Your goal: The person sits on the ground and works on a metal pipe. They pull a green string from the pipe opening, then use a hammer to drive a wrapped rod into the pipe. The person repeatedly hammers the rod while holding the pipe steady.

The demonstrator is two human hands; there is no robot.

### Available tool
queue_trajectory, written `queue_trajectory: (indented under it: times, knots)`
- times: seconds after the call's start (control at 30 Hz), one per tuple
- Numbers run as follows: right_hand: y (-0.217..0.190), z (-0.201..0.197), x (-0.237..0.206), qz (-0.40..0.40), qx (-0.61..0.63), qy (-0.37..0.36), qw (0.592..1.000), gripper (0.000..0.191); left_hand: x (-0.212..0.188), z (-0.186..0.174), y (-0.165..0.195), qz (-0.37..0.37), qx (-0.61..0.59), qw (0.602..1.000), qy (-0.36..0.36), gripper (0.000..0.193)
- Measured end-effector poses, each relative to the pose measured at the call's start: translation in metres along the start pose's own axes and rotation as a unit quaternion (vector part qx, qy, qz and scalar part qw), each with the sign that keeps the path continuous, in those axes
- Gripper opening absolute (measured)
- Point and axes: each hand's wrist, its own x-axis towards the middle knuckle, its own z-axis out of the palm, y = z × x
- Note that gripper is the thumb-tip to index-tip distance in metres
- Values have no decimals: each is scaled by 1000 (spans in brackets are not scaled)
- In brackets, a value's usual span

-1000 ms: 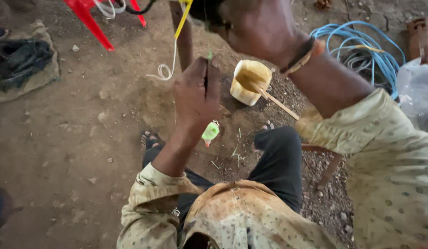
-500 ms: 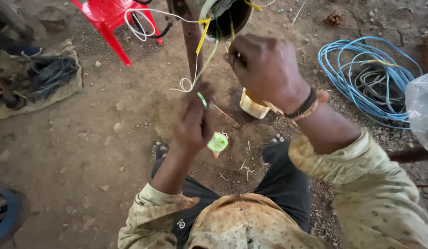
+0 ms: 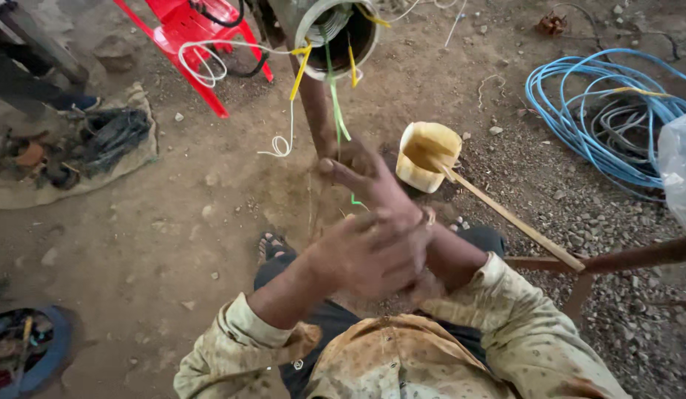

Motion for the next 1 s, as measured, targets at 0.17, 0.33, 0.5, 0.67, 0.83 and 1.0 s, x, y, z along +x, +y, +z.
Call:
queue_trajectory:
  times: [0.17,0.33,0.5,0.67,0.83,1.0]
  knots:
    - [-11,-23,-43,-172,-445,-153,865,30,-12,-1,-38,-234,85,947,-205,43]
    - [-60,-50,-45,-21,-424,-107,899,12,-52,26,-70,-392,-114,897,-171,24]
    - [-42,-41,-1,15,-214,-13,977,18,-77,58,-69,-551,-432,710,79,15]
    - [-3,-28,12,183,3,-21,983,32,-71,66,-56,-598,-400,648,249,30]
    - [-3,-27,13,143,-9,-52,988,32,-44,62,-61,-608,-186,743,209,52]
    - [-6,-35,20,107,11,-16,994,32,-26,52,-76,-470,-143,830,264,31]
